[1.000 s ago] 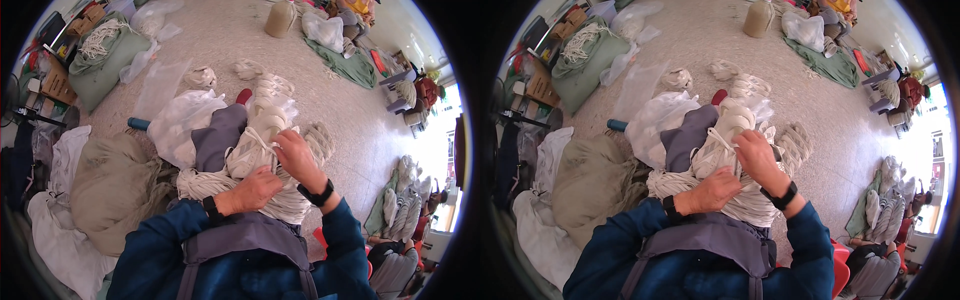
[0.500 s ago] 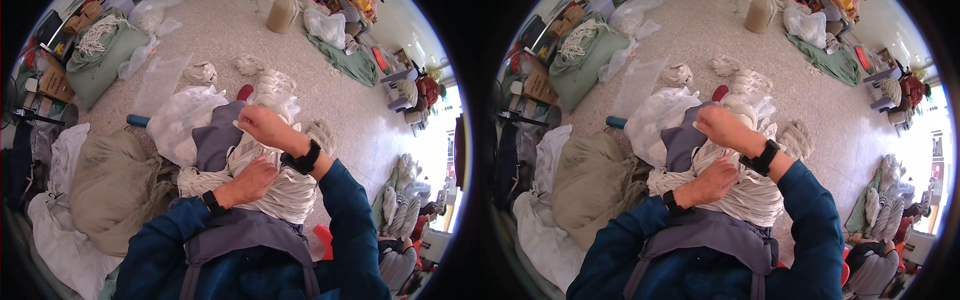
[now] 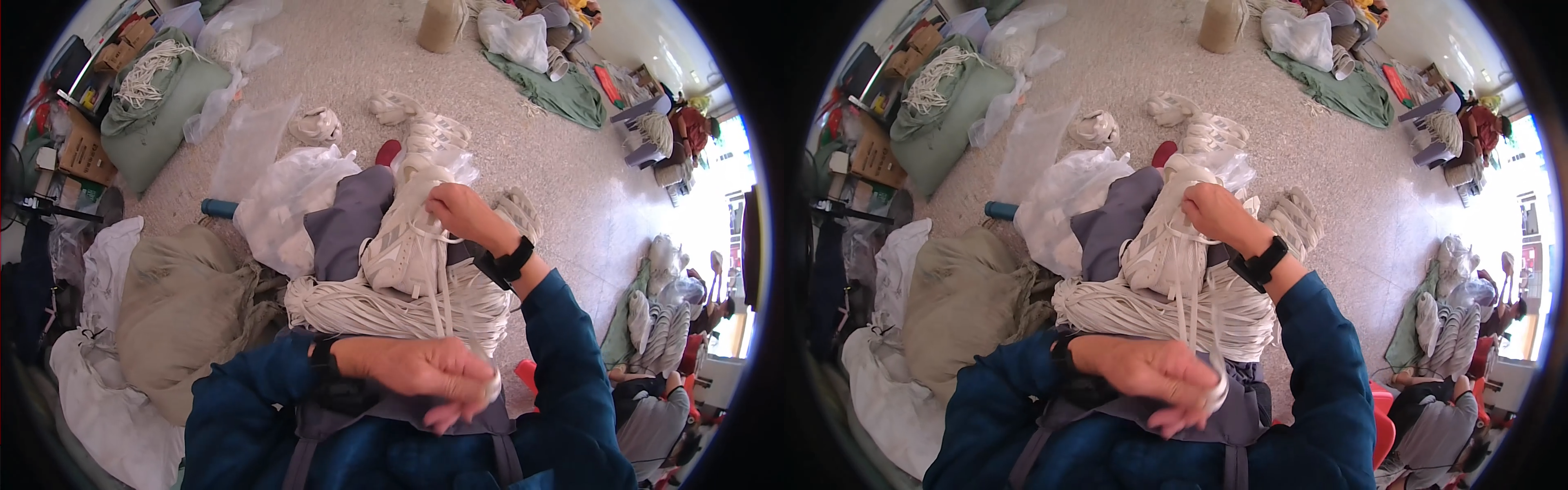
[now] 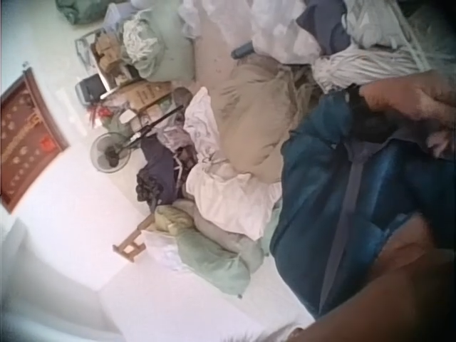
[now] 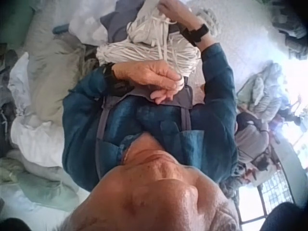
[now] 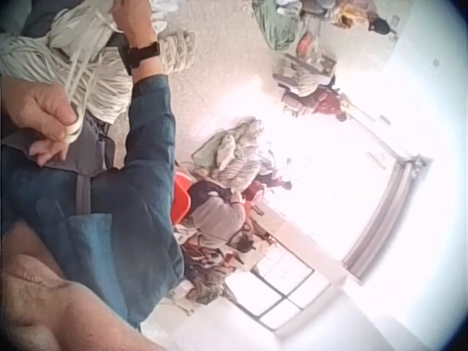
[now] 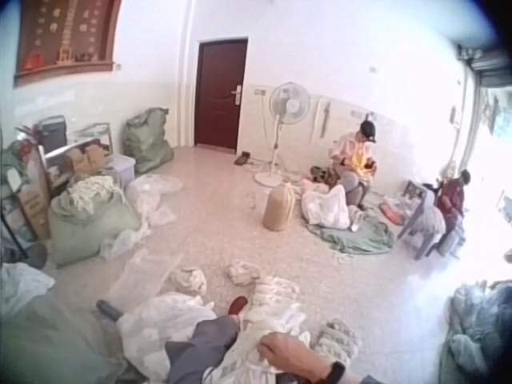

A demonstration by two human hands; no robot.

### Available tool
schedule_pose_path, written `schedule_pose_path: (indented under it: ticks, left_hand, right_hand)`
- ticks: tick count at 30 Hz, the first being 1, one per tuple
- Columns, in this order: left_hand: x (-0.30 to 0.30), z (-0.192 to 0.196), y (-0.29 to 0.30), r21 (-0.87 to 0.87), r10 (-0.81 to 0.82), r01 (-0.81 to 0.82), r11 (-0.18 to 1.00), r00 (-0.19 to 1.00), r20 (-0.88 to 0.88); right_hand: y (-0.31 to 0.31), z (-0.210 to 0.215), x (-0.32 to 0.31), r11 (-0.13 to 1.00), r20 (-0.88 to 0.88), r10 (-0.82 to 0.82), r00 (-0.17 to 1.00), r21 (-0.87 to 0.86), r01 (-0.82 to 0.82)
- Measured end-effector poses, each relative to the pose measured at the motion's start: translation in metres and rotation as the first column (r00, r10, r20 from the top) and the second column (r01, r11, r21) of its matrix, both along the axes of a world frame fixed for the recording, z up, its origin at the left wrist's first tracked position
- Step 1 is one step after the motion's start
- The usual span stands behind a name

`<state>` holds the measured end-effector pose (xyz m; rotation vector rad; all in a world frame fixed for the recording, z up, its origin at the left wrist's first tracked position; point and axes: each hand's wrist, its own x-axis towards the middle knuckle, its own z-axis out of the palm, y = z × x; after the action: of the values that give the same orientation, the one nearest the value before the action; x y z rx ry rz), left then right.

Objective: Inserting and threading laces through the eyelets of a white sneaker.

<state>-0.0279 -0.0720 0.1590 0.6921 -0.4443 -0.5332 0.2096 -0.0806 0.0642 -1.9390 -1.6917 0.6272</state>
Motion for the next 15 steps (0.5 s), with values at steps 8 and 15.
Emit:
schedule_pose_path:
  ticks: [8,15]
  left_hand:
    - [0.010,-0.013,0.026,0.681,0.250,-0.715,0.157,0.696,0.673]
    - [0.021,-0.050,0.001,0.761,0.201,-0.649,0.026,0.749,0.632]
  right_hand:
    - [-0.045,0.056,-0.017,0.986,-0.598,-0.164,0.785,-0.131,0.107]
    - [-0.144,0.065,-0.059,0.951,-0.802,-0.103,0.589,-0.252,-0.177]
